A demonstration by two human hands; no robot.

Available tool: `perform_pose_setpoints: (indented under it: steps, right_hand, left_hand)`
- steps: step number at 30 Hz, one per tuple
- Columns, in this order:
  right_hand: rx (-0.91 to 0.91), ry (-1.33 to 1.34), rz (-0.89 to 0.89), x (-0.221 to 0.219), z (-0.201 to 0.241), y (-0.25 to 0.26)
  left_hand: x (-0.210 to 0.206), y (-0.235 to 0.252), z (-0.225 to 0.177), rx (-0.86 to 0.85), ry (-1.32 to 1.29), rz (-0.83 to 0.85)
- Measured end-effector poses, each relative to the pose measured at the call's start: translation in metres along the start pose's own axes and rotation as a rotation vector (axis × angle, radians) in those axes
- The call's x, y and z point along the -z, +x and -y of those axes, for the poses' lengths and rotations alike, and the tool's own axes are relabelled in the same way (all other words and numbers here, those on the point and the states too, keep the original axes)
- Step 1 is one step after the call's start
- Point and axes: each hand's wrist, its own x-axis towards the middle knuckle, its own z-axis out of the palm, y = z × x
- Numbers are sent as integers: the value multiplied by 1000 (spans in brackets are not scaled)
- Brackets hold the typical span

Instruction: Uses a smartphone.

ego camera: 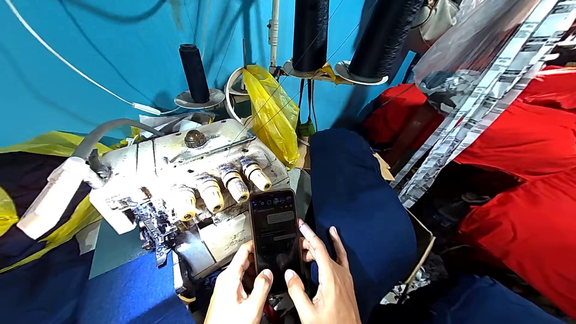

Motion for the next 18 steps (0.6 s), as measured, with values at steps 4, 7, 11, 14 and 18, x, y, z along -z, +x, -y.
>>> perform_pose_setpoints:
  steps: [4,7,11,14,18]
  right_hand:
    - [-6,-34,-56,-6,0,1]
    - [-3,-51,-61,-6,-1,1]
    - [30,-42,87,5,-4,-1]
    - [51,-87,124,7,-7,-1]
    - [13,4,108,9,-6,-1]
  left_hand:
    - [3,0,3,-11,-16,26]
    - [3,-1,3,-15,-22,30]
    - [3,-1,2,-11,-18,29]
    - [3,-1,2,-2,-8,18]
    - [2,-1,2,7,-1,2]
